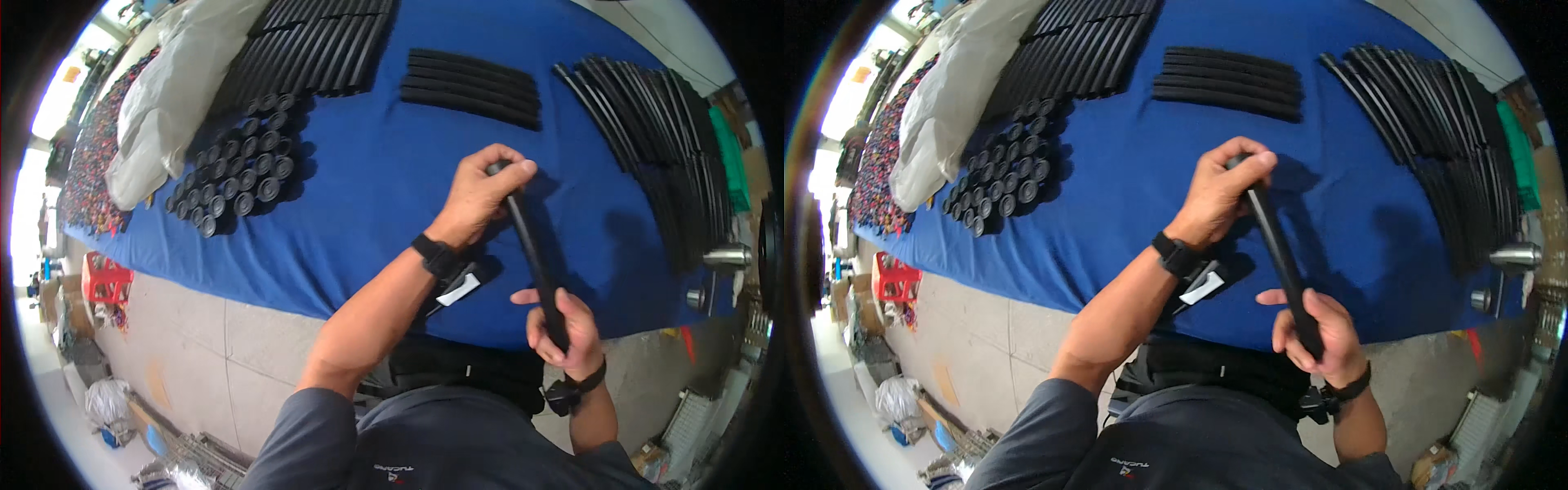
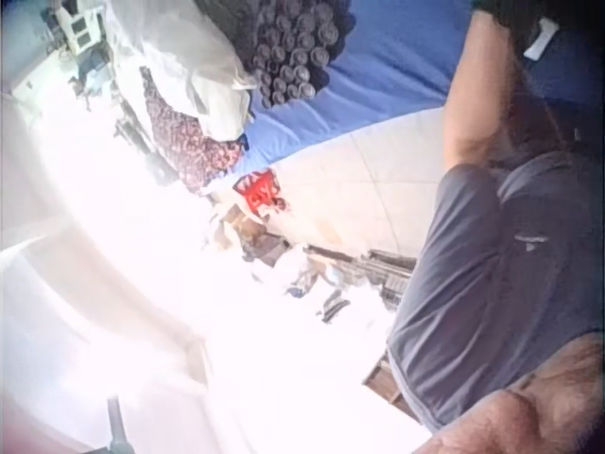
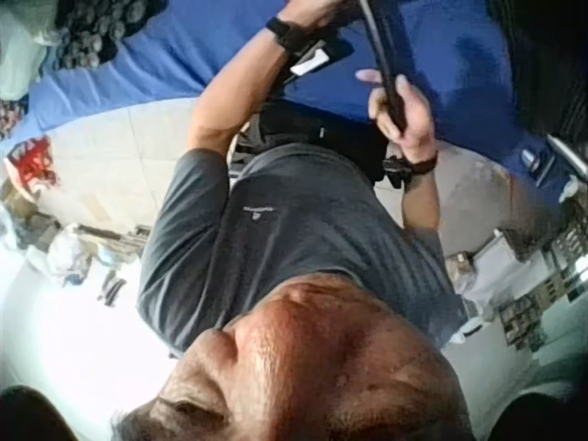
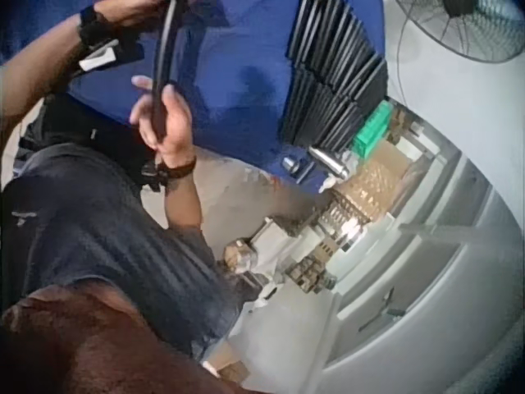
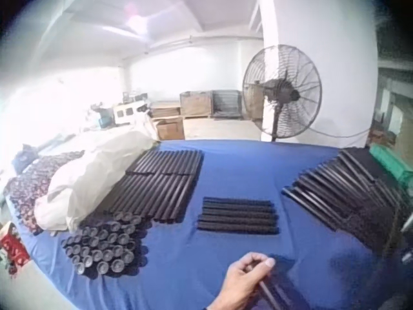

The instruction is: The person repeatedly picks up a black cylindrical tube and a small circular cap from a blue table. They insert the cap into the end of the tube and then place the assembled unit onto a growing pile of similar items. The process is repeated continuously throughout the clip.

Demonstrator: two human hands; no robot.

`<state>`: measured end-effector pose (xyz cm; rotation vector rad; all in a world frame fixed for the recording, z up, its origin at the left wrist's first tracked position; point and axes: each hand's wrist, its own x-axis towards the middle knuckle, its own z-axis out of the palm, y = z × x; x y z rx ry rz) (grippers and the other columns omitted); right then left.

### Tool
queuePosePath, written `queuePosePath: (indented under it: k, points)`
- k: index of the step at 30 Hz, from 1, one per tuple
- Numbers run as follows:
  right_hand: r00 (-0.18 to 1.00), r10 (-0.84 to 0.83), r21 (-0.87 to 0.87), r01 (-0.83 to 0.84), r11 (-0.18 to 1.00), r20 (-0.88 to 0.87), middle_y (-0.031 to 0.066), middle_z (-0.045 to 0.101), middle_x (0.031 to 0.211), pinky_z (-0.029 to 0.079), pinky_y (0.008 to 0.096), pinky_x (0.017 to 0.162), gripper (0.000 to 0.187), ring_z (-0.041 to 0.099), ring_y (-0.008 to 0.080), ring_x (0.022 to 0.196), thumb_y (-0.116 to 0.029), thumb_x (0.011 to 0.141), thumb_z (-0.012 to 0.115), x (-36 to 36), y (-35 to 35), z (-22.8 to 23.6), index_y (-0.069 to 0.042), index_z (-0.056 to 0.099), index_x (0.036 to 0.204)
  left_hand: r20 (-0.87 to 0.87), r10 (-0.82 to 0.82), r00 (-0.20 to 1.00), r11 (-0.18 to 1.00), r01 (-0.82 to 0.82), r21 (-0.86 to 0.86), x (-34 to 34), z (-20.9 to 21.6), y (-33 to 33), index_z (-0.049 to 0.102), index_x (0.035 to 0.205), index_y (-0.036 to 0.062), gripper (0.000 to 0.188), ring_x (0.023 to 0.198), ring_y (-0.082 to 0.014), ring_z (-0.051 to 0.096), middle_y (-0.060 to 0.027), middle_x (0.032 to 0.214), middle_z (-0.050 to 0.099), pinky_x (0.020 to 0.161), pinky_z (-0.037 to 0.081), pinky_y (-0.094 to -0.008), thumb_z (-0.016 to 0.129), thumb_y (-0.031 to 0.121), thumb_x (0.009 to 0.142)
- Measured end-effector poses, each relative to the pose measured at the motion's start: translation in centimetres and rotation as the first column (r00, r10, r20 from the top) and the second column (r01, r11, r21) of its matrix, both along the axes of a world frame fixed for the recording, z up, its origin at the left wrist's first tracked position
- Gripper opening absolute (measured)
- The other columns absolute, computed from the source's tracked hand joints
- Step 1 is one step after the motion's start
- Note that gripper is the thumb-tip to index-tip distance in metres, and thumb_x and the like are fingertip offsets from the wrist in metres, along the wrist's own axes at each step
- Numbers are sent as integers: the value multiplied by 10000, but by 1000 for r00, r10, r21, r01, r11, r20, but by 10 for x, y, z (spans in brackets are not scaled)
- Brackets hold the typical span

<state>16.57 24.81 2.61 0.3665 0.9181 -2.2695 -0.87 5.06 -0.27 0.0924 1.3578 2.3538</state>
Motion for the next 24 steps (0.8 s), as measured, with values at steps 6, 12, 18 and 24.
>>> queuePosePath:
  k: [6,12,18,24]
  points:
    - [933,185,768,130,627,-309,121,710,965,561,251,569,336,693,135,700,-226,1035,646,-11,-2,13,25,584,1250,-12,-12,1000,990,10,-140,-3,-5,3,680,1036,86,244,550,-41,477,24,767,606,451,325,-200,725,314,961]
    - [991,124,247,-107,963,-54,162,711,851,474,237,409,436,626,141,490,-367,1096,493,-12,10,16,14,587,1285,-12,-22,1000,1000,22,5,1,-4,8,656,1018,75,209,544,-31,476,1,753,619,451,335,-192,733,263,969]
    - [989,2,384,54,922,-145,129,720,876,554,279,530,444,717,169,721,-401,1104,470,-12,-1,28,-6,602,1255,-27,10,1000,1000,-9,27,1,-3,10,652,1022,79,208,541,-27,461,-3,768,626,445,325,-194,736,260,962]
    - [909,283,729,32,684,-305,119,715,865,543,267,541,412,717,172,682,-404,1062,574,-15,6,17,-19,601,1206,-14,5,1000,999,-6,-45,1,-5,5,653,1030,84,223,540,-45,463,-1,775,624,448,324,-199,740,276,956]
